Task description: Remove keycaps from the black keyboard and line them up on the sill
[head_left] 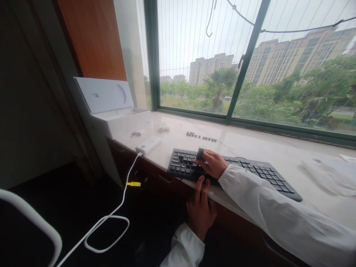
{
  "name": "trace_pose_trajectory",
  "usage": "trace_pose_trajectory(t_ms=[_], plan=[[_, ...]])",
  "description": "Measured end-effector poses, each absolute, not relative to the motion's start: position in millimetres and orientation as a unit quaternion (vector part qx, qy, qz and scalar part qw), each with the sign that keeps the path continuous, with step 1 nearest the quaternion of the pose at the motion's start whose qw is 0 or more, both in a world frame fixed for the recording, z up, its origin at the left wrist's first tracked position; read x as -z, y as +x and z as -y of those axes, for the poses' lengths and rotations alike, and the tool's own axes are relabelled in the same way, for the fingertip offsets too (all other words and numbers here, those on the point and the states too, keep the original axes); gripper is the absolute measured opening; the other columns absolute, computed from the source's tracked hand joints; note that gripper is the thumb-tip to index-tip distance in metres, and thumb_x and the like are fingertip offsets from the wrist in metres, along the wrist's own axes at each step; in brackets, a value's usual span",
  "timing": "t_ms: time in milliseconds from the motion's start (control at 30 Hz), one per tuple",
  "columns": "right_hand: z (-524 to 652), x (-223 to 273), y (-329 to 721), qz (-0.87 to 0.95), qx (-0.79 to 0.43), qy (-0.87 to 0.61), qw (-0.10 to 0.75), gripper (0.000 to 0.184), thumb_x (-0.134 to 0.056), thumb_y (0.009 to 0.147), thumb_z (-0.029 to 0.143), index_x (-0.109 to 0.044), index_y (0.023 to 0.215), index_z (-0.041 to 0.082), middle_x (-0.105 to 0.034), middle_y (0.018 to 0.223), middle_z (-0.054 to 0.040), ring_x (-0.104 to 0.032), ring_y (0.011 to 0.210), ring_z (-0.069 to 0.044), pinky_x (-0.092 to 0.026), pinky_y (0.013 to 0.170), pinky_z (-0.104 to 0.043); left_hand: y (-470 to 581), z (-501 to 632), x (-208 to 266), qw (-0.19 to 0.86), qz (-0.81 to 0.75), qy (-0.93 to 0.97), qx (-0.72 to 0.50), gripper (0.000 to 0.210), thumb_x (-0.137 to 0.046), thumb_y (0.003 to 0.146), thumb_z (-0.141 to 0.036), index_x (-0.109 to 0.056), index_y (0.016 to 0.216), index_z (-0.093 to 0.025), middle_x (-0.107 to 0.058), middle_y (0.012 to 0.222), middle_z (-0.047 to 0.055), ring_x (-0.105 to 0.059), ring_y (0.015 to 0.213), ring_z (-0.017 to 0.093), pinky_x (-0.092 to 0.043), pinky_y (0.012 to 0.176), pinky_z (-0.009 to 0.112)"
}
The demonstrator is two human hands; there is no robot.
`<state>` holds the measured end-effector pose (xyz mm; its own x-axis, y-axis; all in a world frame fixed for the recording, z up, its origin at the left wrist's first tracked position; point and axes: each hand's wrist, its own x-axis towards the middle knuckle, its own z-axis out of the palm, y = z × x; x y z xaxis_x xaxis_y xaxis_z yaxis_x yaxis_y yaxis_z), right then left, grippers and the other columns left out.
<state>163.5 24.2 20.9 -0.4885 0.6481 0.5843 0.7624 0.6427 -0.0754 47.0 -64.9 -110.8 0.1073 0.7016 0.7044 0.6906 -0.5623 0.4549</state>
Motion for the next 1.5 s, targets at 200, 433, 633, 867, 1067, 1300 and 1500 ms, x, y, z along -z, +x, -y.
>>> trace_pose_trajectory(t_ms=[200, 433, 633, 867, 1067, 1300, 1500], plan=[[-26, -16, 165, 0.848, 0.087, -0.417, 0.314, 0.029, -0.047, 0.094, 0.042, -0.051, 0.077, 0.019, -0.057, 0.069, -0.0033, -0.052, 0.062, -0.015, -0.041, 0.062, -0.027, 47, 64, 115, 0.007, -0.464, 0.748, -0.474, 0.069, -0.048, 0.076, -0.007, -0.039, 0.142, -0.025, -0.043, 0.148, 0.005, -0.056, 0.120, 0.020, -0.054, 0.090, 0.030], [-21, -28, 164, 0.809, 0.030, -0.475, 0.345, 0.023, -0.046, 0.088, 0.035, -0.054, 0.073, 0.019, -0.056, 0.065, -0.0012, -0.051, 0.059, -0.014, -0.041, 0.062, -0.027, 46, 63, 114, 0.004, -0.456, 0.746, -0.485, 0.067, -0.047, 0.078, -0.007, -0.038, 0.142, -0.025, -0.045, 0.147, 0.005, -0.056, 0.121, 0.020, -0.054, 0.091, 0.030], [-16, -60, 162, 0.789, -0.020, -0.512, 0.338, 0.020, -0.043, 0.082, 0.026, -0.057, 0.070, 0.019, -0.061, 0.069, -0.0015, -0.055, 0.066, -0.016, -0.040, 0.065, -0.027, 46, 63, 113, 0.001, -0.459, 0.749, -0.478, 0.071, -0.045, 0.076, -0.004, -0.038, 0.143, -0.026, -0.044, 0.147, 0.004, -0.056, 0.120, 0.019, -0.055, 0.089, 0.029], [-7, -58, 150, 0.806, 0.047, -0.564, 0.171, 0.016, -0.052, 0.084, 0.028, -0.063, 0.076, 0.019, -0.067, 0.070, -0.0043, -0.060, 0.067, -0.017, -0.036, 0.060, -0.026, 47, 63, 113, -0.006, -0.460, 0.747, -0.480, 0.072, -0.047, 0.075, -0.005, -0.038, 0.143, -0.025, -0.044, 0.148, 0.004, -0.057, 0.120, 0.019, -0.055, 0.089, 0.029], [-5, -54, 144, 0.788, 0.040, -0.610, 0.071, 0.026, -0.059, 0.086, 0.045, -0.071, 0.083, 0.021, -0.070, 0.076, -0.0085, -0.066, 0.075, -0.022, -0.037, 0.059, -0.028, 47, 64, 112, -0.008, -0.472, 0.748, -0.467, 0.073, -0.049, 0.075, -0.006, -0.038, 0.144, -0.026, -0.044, 0.148, 0.004, -0.061, 0.114, 0.020, -0.057, 0.085, 0.029], [-1, -57, 135, 0.767, 0.048, -0.637, 0.055, 0.020, -0.062, 0.086, 0.038, -0.072, 0.085, 0.021, -0.071, 0.082, -0.0119, -0.068, 0.078, -0.025, -0.039, 0.060, -0.030, 47, 63, 114, -0.014, -0.472, 0.746, -0.470, 0.075, -0.049, 0.073, -0.005, -0.038, 0.144, -0.026, -0.045, 0.147, 0.005, -0.058, 0.118, 0.020, -0.055, 0.088, 0.029], [0, -52, 132, 0.764, 0.053, -0.640, 0.056, 0.027, -0.056, 0.090, 0.042, -0.070, 0.086, 0.019, -0.072, 0.085, -0.0138, -0.069, 0.080, -0.027, -0.040, 0.061, -0.031, 47, 63, 114, -0.012, -0.477, 0.748, -0.461, 0.071, -0.050, 0.073, -0.005, -0.042, 0.141, -0.024, -0.044, 0.147, 0.005, -0.058, 0.118, 0.020, -0.055, 0.088, 0.028]])
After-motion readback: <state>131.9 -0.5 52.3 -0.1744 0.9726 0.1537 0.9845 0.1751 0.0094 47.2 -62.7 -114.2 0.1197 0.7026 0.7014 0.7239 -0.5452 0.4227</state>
